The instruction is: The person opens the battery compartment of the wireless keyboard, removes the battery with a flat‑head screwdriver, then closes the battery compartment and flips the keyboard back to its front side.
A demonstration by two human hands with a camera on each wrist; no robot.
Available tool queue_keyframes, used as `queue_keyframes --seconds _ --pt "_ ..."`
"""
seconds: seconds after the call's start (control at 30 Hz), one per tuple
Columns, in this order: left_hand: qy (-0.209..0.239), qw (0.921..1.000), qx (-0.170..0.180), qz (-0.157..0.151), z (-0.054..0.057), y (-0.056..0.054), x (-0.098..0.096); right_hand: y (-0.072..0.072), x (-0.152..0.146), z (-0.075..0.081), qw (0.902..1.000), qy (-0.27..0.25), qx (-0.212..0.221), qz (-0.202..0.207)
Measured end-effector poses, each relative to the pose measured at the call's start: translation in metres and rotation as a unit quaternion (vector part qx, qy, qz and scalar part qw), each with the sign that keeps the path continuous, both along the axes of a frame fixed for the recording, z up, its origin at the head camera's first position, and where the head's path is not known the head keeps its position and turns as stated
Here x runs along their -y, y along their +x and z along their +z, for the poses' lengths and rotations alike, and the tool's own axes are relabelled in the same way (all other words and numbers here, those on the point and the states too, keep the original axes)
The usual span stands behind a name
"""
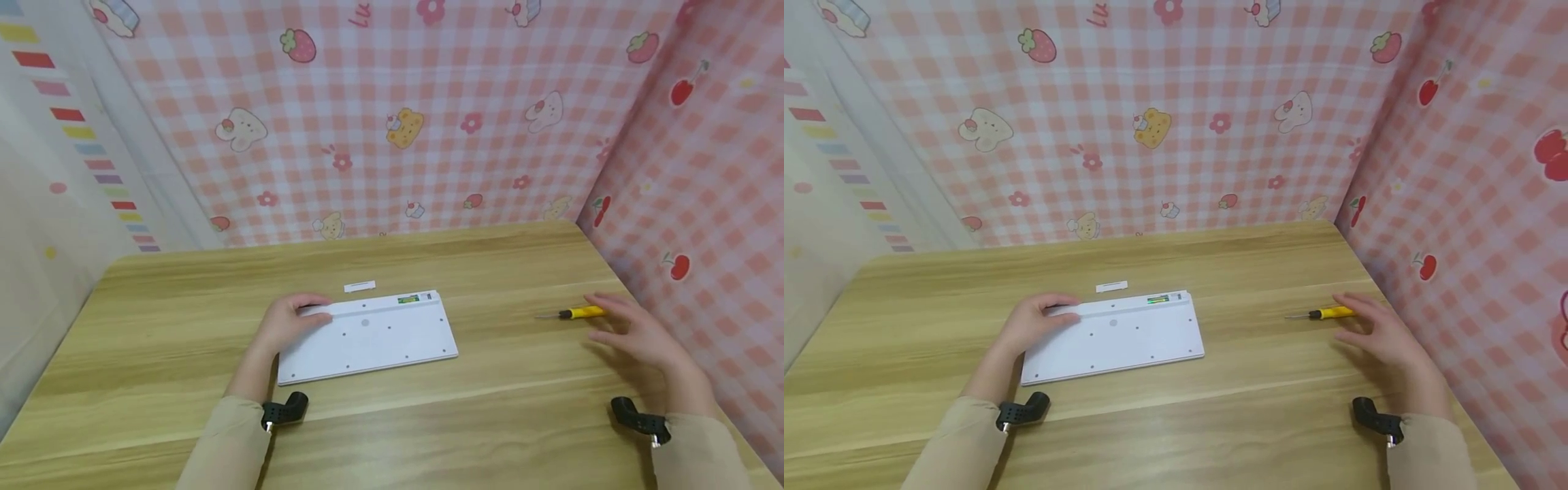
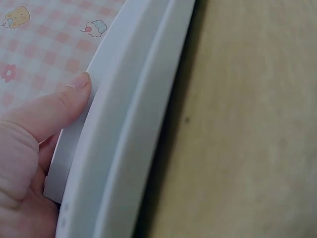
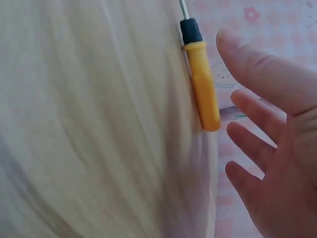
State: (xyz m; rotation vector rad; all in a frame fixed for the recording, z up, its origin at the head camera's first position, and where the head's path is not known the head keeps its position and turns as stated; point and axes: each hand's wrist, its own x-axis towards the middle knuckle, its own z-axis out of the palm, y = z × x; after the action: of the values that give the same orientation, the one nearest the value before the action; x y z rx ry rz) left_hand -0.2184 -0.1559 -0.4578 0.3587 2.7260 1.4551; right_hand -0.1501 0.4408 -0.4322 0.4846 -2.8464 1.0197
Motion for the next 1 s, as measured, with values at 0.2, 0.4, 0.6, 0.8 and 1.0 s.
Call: queue_keyframes --seconds 0.2,0.4,0.6,0.8,1.0 --pt "0.001 1.0 0.006 0.001 0.0 0.001 0.0 -0.011 -0.004 -0.01 0.9982 -0.022 -0.027 0.048" --pt "0.002 1.0 0.008 -0.001 -0.001 0.001 0.0 -0.022 -0.008 -0.021 0.9941 -0.039 -0.074 0.069" --pt "0.001 1.0 0.0 0.001 -0.002 0.001 0.002 -0.023 -0.007 -0.022 0.9982 -0.013 -0.053 0.023" --pt "0.004 1.0 -0.002 0.001 -0.002 0.001 0.002 -0.022 -0.003 -0.02 0.9993 0.024 -0.026 -0.013" --pt "0.009 1.0 -0.003 0.0 -0.003 0.001 0.001 -0.02 -0.005 -0.026 0.9979 0.001 -0.06 -0.024"
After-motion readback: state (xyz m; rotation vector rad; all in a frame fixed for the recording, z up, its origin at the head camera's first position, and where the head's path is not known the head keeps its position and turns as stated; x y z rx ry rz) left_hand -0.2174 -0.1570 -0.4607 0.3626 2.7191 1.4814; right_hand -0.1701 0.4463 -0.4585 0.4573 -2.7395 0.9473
